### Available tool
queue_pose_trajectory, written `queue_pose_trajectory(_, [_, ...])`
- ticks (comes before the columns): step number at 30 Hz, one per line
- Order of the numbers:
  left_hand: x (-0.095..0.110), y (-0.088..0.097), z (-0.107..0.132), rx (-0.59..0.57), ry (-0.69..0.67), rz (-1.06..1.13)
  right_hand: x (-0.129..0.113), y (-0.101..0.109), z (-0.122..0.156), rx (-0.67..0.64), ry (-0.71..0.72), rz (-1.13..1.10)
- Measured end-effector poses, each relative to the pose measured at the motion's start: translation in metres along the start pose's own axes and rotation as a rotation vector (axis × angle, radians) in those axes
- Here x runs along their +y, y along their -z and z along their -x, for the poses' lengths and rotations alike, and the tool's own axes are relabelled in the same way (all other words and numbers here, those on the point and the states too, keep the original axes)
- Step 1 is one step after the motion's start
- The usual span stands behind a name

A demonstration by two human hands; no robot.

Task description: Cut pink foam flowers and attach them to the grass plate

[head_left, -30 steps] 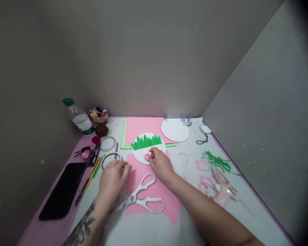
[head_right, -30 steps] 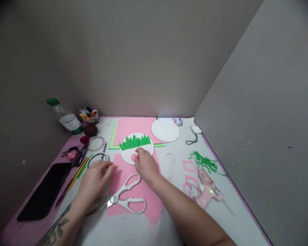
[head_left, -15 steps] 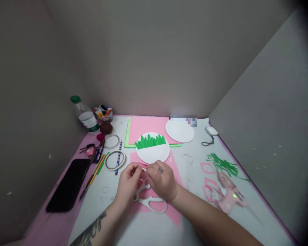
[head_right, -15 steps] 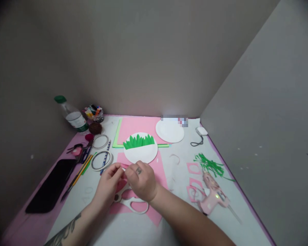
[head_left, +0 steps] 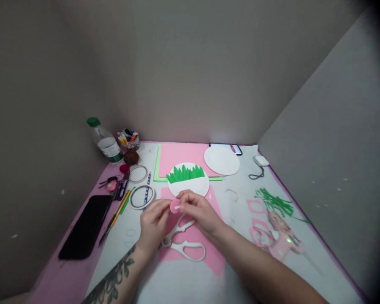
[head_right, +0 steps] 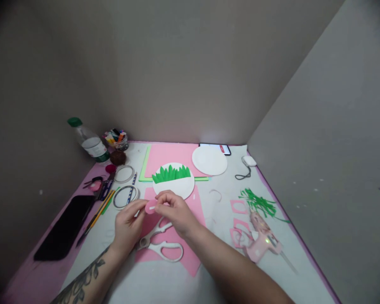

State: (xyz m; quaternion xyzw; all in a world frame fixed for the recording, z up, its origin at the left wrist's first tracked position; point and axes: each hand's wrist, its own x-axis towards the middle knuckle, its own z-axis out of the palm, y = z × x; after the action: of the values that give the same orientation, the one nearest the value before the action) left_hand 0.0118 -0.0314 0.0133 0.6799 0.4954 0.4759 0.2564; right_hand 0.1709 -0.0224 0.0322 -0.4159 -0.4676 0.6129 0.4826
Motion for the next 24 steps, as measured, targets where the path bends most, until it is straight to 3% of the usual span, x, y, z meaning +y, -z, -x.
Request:
queue_pose_trajectory(9, [0.008,0.0,0.001,-0.025,-0.031,-0.049,-0.002,-0.006,0.004,0.001,-0.151,-0.196])
queue_pose_trajectory(20, [0.009,-0.007,0.003,-0.03,-0.024,-0.011,0.007,-0.006,0.0,0.057,-0.095,-0.261])
queue_pose_trajectory(24, [0.005,-0.011,0.006,-0.03,0.085,0.079,0.011,-0.005,-0.002,0.072,-0.111,-0.292])
